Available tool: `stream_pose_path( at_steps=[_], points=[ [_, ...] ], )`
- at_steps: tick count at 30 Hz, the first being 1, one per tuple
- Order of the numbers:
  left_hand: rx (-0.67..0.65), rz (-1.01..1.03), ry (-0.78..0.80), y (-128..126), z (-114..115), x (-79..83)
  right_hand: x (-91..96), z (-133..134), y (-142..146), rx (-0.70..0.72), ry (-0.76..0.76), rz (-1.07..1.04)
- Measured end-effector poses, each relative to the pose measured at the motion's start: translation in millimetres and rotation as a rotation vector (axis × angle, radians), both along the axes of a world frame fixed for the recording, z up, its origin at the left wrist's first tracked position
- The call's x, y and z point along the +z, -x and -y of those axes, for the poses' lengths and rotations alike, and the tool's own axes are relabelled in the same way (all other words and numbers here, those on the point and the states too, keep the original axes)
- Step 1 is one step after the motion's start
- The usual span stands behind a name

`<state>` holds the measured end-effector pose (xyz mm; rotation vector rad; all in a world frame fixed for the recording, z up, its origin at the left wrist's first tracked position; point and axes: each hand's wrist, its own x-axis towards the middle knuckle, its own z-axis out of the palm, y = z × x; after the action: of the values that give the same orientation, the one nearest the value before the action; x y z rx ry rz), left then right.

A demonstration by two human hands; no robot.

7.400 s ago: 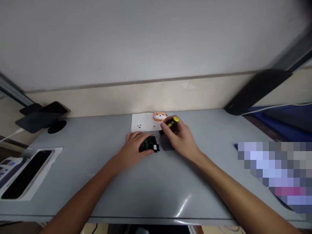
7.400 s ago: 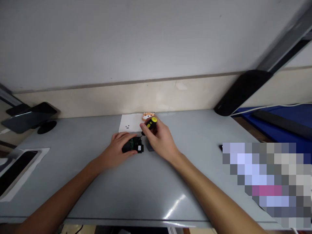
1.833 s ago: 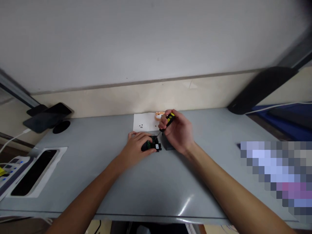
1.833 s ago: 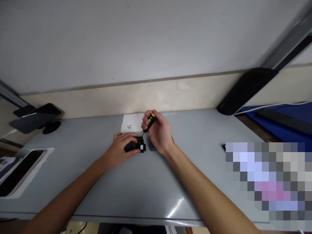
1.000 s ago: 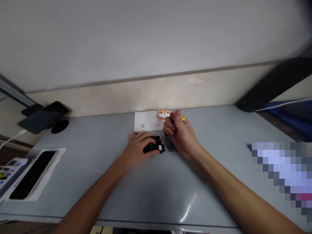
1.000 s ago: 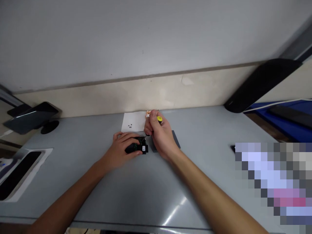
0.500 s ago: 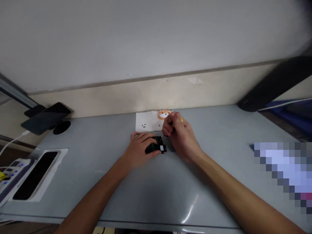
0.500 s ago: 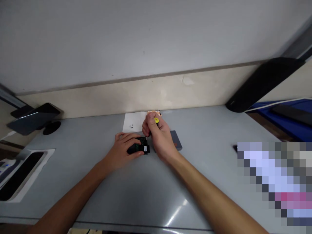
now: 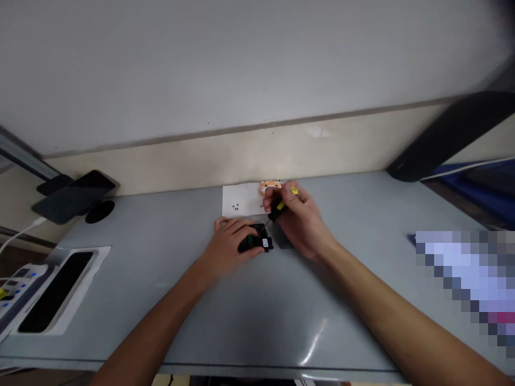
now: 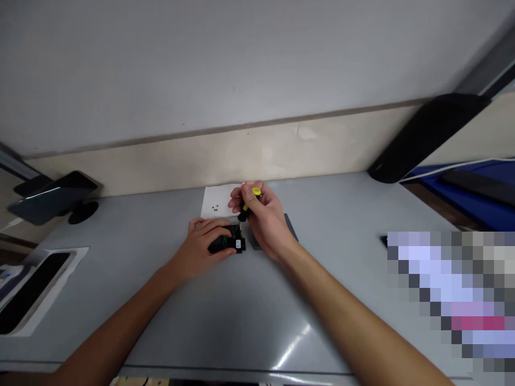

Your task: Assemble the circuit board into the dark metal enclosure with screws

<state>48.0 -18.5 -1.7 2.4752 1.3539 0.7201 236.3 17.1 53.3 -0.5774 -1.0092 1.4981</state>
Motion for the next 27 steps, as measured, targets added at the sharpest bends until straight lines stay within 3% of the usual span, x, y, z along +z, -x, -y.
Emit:
stream_pose_path(
  at_steps=[7,12,15,22,27],
  points=[
    [-0.031,-0.004,0.007,0.3,1.6,2.4,-2.8,-8.1,-1.9,-0.02,0.003,-0.013],
    [-0.024,0.008,0.0,0.1,3.1,3.4,-0.6,-9.2,-6.1,0.102,0.052,-0.139],
    [-0.022,0.015,-0.005,-0.5,2.9,3.0,2.7,-5.2,-7.2,0.139,0.042,-0.11],
    [-0.015,-0.003,-0.025,-0.3,3.3,2.1,2.9,-2.1,-2.7,0.077,0.043,-0.072],
    [-0.03,-0.03,-0.03,0.9,4.8,1.9,-3.9,-9.3,-5.0,0.011,-0.046,0.04]
  ],
)
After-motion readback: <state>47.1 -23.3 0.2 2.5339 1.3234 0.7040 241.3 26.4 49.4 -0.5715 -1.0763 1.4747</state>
